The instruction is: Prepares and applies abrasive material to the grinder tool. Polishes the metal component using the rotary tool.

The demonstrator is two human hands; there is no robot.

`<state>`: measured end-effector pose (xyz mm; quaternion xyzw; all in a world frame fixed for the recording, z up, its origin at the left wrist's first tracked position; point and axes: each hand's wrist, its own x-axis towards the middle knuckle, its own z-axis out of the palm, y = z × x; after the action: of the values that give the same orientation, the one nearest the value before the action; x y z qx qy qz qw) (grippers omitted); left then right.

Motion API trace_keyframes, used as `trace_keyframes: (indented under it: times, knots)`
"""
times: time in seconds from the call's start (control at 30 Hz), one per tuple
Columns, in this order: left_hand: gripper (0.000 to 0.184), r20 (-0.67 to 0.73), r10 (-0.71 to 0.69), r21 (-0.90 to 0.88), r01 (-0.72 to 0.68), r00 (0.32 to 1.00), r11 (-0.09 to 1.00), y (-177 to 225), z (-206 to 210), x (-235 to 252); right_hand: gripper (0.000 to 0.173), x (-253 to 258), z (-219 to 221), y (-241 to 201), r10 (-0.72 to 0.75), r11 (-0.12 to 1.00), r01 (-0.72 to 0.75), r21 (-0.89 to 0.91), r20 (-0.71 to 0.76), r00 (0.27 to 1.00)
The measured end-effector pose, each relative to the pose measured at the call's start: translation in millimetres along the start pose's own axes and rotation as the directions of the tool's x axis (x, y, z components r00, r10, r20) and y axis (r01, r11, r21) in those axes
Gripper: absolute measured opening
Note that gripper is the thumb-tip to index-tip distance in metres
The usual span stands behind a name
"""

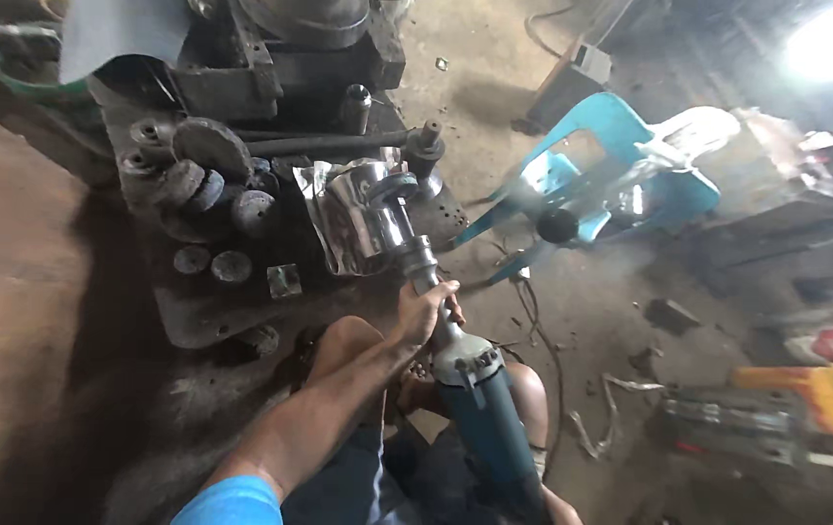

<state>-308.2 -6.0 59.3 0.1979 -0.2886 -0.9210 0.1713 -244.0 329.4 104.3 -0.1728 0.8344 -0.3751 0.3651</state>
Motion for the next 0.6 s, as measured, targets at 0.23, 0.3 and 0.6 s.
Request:
trace_keyframes:
  times: [0.23,0.3,0.6]
  knots:
    - [0.01,-0.056,0.007,0.057,-0.004,0.998,0.998,1.2,-3.4,-4.0,0.04,13.6,3.5,14.5,-0.083,0.994,0.083,-0.071,0.005,0.997]
    - [0.01,-0.08,0.003,0.071,0.003,0.997,0.997,1.5,-4.7,-5.2,0.04,15.5,4.9,19.2,-0.102,0.993,0.101,-0.06,-0.005,0.995]
    - [0.009,-0.122,0.006,0.059,0.002,0.992,0.998,5.5,-12.8,-2.8,0.035,24.6,10.4,15.3,-0.126,0.992,0.126,-0.003,-0.009,0.992]
